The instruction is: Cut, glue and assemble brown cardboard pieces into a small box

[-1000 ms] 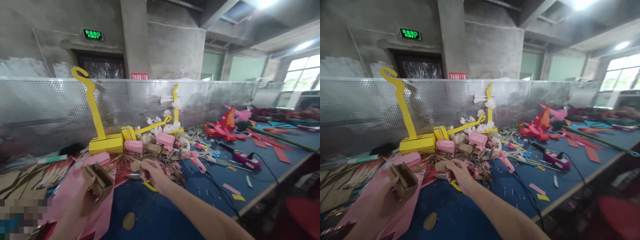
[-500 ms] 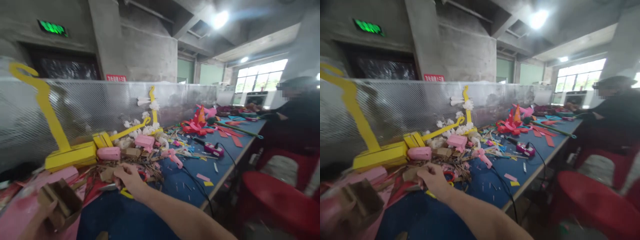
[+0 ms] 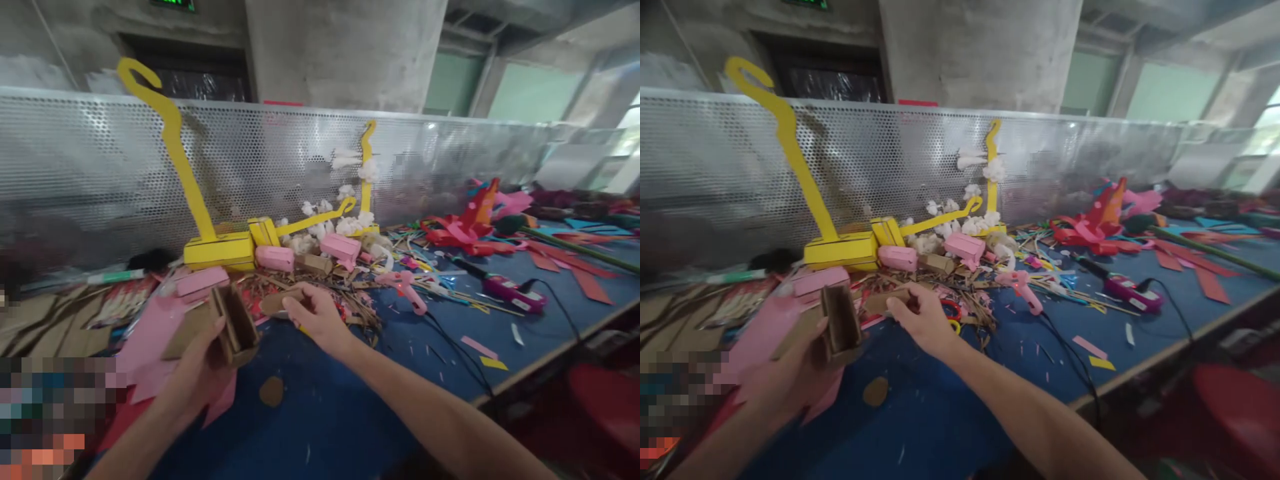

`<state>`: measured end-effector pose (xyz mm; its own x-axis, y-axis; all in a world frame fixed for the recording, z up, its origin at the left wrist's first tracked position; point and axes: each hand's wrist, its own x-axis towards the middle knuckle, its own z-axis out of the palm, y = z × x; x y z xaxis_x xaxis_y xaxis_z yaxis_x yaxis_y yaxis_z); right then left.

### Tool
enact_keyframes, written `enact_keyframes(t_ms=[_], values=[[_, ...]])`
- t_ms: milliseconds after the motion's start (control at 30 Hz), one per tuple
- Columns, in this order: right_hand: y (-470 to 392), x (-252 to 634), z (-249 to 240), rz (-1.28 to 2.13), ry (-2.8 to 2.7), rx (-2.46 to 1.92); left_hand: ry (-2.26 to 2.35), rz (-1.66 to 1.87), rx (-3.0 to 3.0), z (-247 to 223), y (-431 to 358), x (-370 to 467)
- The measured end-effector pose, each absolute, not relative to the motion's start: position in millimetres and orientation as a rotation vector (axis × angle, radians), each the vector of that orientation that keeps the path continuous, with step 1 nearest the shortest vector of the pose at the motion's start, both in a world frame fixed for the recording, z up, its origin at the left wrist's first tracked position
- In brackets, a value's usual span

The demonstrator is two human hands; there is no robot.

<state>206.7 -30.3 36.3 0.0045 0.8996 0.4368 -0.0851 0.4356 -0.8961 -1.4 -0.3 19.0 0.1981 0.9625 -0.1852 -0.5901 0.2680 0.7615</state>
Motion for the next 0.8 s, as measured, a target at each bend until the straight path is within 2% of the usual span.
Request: enact_keyframes(t_ms=[333, 800], values=[[-59.2, 198.5, 47.5, 0.835, -1.632, -0.837, 0.758, 0.861, 0.721, 26.8, -17.5, -7.9], [-64.0, 190.6, 51.7, 0.65, -1.713, -0.956, 0.809, 0.774, 0.772, 28.1, -24.6, -1.9]])
